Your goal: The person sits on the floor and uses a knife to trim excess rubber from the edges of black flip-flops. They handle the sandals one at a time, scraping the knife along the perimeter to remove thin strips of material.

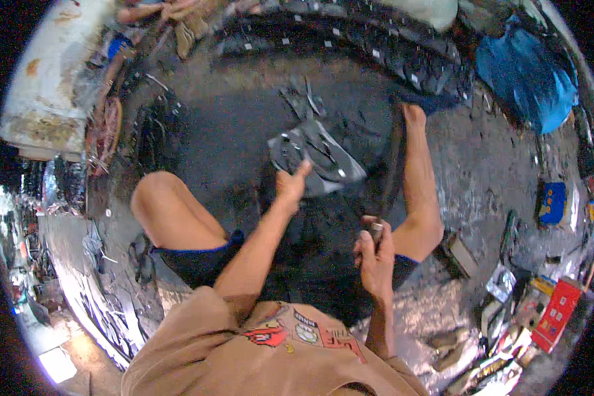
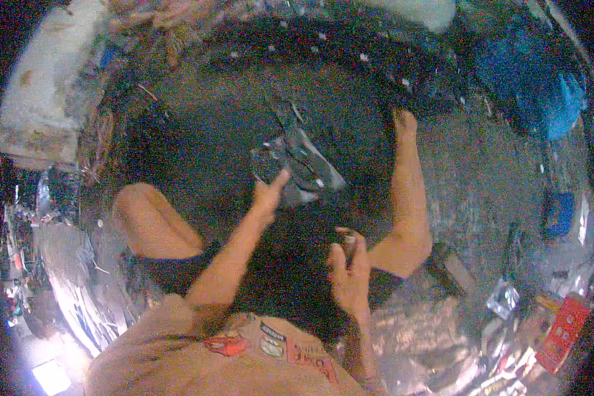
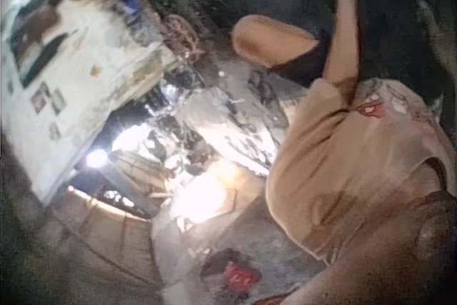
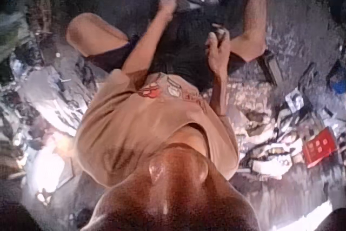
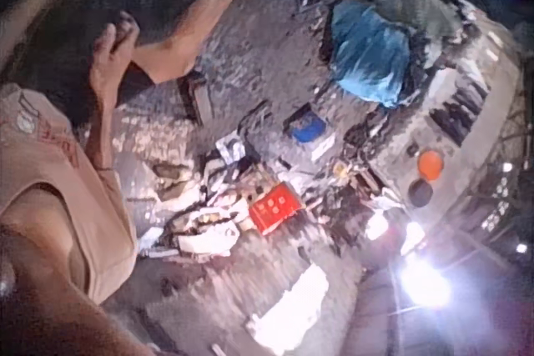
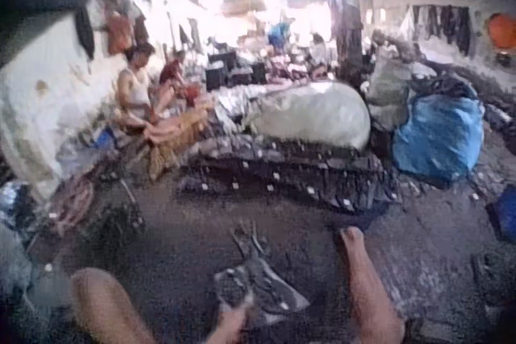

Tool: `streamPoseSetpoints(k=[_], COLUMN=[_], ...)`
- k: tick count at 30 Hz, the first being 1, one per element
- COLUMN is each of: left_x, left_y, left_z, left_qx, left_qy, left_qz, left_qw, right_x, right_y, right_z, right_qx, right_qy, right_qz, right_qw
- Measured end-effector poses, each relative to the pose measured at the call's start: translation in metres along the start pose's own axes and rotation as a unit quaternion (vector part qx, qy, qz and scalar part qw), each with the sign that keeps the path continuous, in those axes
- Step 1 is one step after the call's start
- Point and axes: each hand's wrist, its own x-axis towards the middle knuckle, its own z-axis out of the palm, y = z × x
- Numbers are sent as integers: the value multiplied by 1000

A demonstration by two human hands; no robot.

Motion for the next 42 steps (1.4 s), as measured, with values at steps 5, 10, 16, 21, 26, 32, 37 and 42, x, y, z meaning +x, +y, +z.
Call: streamPoseSetpoints(k=[5, 10, 16, 21, 26, 32, 37, 42], left_x=[-26, -8, -7, -16, -27, -32, -27, -29], left_y=[66, 55, 54, 33, 37, 65, 71, 72], left_z=[-33, -23, -16, -7, 1, -7, -3, -2], left_qx=[-73, -37, -63, -105, -153, -122, -127, -105], left_qy=[-100, -129, -180, -162, -158, -148, -165, -139], left_qz=[-203, -201, -175, -150, -196, -233, -249, -243], left_qw=[971, 970, 966, 970, 956, 953, 946, 954], right_x=[2, 19, 59, 111, 132, 154, 197, 225], right_y=[13, 7, 10, 21, 117, 146, 224, 220], right_z=[16, 27, 36, 29, 31, 64, 74, 93], right_qx=[-180, -261, -326, -386, -439, -493, -428, 74], right_qy=[-99, -121, -129, -222, -132, -102, -38, -18], right_qz=[55, 93, 129, 161, 10, -39, -98, -183], right_qw=[977, 953, 928, 881, 889, 863, 898, 980])
